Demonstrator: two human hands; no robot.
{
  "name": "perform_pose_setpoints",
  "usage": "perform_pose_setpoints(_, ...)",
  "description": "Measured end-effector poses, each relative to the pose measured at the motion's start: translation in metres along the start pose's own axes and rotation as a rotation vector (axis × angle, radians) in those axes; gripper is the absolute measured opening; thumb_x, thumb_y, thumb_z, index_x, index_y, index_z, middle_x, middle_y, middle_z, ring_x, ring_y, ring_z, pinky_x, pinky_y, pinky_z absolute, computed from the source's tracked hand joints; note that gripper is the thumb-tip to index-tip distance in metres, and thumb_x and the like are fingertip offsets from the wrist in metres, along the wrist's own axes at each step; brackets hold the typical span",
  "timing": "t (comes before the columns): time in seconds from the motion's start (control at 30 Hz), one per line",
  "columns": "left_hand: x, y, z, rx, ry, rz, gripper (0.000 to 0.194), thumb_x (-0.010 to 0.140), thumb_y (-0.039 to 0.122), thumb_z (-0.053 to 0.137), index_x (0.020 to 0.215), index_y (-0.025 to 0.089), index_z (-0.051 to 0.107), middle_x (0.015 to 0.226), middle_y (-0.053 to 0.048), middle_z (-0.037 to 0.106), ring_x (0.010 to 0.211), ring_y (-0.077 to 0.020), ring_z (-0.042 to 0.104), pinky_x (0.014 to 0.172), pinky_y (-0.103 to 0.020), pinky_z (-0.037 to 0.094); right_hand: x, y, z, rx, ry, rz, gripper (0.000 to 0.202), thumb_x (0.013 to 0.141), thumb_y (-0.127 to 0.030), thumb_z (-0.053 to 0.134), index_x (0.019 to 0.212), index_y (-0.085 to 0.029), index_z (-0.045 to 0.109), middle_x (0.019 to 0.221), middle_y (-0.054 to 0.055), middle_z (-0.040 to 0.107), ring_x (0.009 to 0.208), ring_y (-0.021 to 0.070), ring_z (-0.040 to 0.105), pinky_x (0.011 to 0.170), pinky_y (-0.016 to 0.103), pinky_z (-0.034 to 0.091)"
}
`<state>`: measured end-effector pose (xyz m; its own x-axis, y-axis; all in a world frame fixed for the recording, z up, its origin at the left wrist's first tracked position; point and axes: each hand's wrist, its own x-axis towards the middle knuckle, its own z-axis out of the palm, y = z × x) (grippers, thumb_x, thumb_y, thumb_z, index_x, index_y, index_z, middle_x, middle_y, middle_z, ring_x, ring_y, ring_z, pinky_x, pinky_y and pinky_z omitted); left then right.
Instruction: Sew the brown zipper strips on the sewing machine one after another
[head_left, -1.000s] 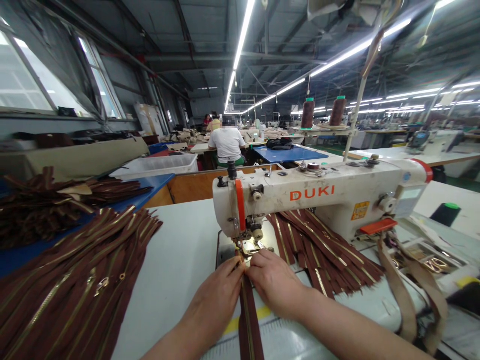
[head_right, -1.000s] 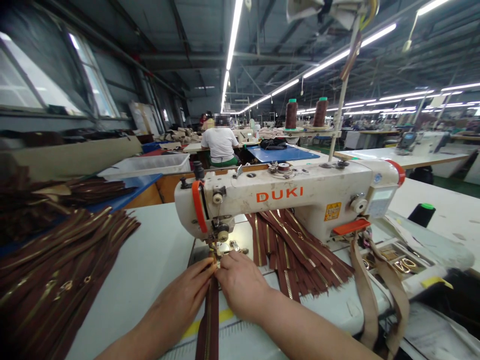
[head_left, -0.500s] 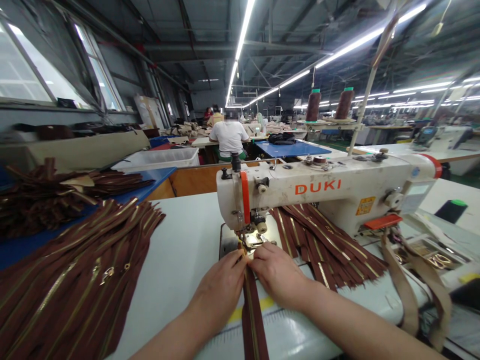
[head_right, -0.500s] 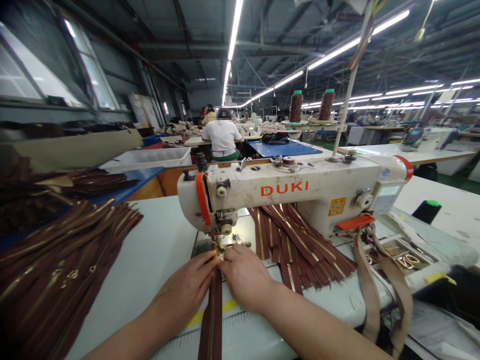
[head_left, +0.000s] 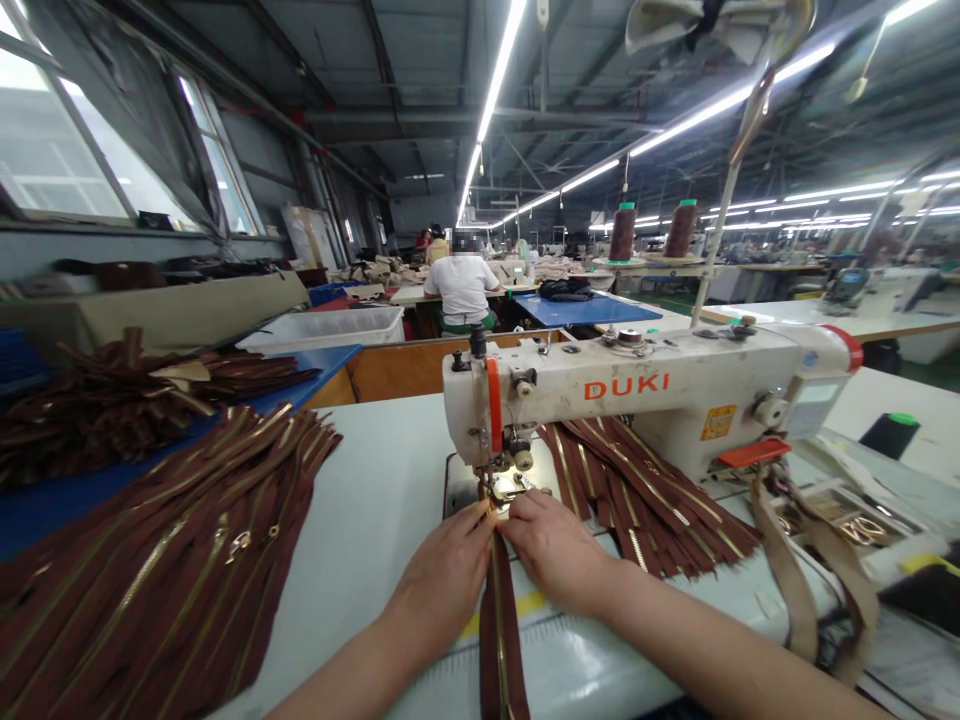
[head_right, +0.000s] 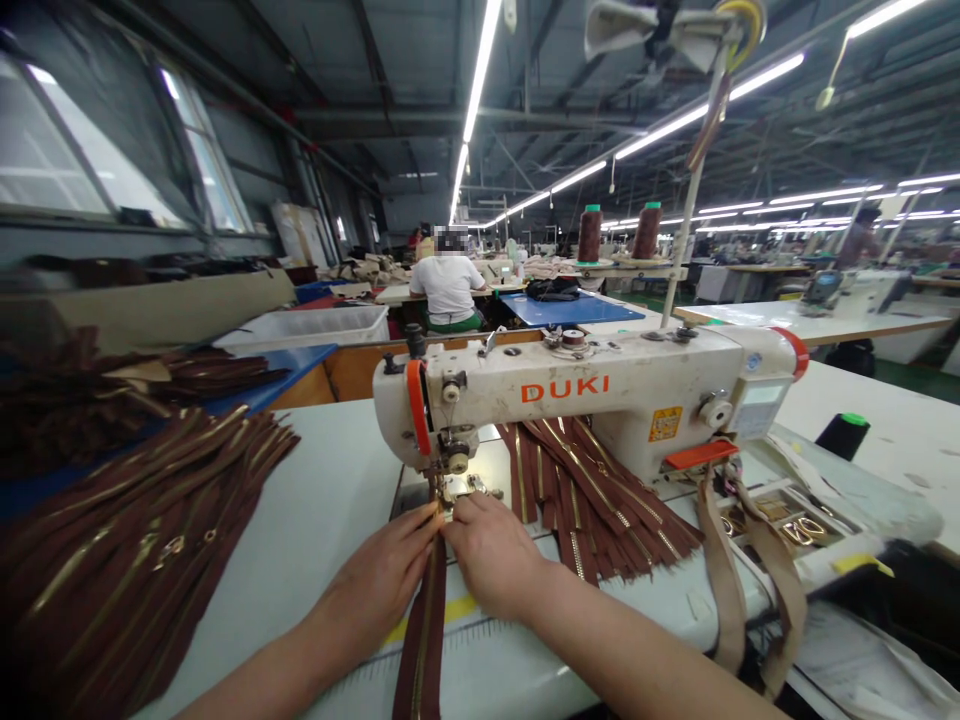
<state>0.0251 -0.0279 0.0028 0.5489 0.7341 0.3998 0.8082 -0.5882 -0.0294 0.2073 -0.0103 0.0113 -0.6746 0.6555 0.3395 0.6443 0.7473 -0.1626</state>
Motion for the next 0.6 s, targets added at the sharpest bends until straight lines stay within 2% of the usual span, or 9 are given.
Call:
perform_pose_setpoints(0.17, -0.032, 0.022, -0.011, 0.070, 0.098, 0.144, 0.039, 0.086, 0.006, 0.034, 0.118, 0.010, 0.056, 0.120, -0.013, 0.061, 0.110, -0.0229, 0.058, 0.091, -0.039, 0.052, -0.021, -0.013, -0.017, 0.056, -0.078, 0.020, 0.017, 0.089, -0.010, 0.046, 0.095, -0.015, 0.061, 0.090, 0.006, 0.055, 0.091, 0.0201, 0.047, 0.084, 0.031, 0.040)
perform_pose_setpoints(0.3, -0.057, 0.048, -0.022, 0.022, 0.118, 0.229, 0.039, 0.082, 0.006, 0.035, 0.114, 0.010, 0.057, 0.114, -0.013, 0.064, 0.104, -0.0229, 0.060, 0.088, -0.036, 0.052, -0.042, -0.029, -0.019, 0.163, -0.049, 0.082, 0.017, 0.091, -0.009, 0.045, 0.095, -0.017, 0.060, 0.091, 0.005, 0.054, 0.091, 0.0188, 0.047, 0.082, 0.029, 0.041)
perform_pose_setpoints(0.43, -0.059, 0.062, -0.025, 0.041, 0.114, 0.218, 0.034, 0.087, 0.010, 0.034, 0.112, 0.009, 0.058, 0.113, -0.012, 0.064, 0.104, -0.0216, 0.059, 0.089, -0.032, 0.050, -0.052, -0.040, -0.007, 0.255, 0.067, 0.183, 0.016, 0.089, -0.007, 0.047, 0.087, -0.017, 0.059, 0.090, 0.005, 0.053, 0.089, 0.0194, 0.046, 0.080, 0.031, 0.041)
perform_pose_setpoints(0.6, -0.051, 0.065, -0.026, 0.067, 0.125, 0.253, 0.033, 0.090, 0.009, 0.032, 0.105, 0.010, 0.061, 0.108, -0.010, 0.066, 0.103, -0.0213, 0.058, 0.090, -0.034, 0.048, -0.052, -0.043, 0.000, 0.304, 0.156, 0.232, 0.018, 0.089, -0.006, 0.046, 0.084, -0.017, 0.059, 0.087, 0.005, 0.053, 0.086, 0.0198, 0.047, 0.076, 0.032, 0.041)
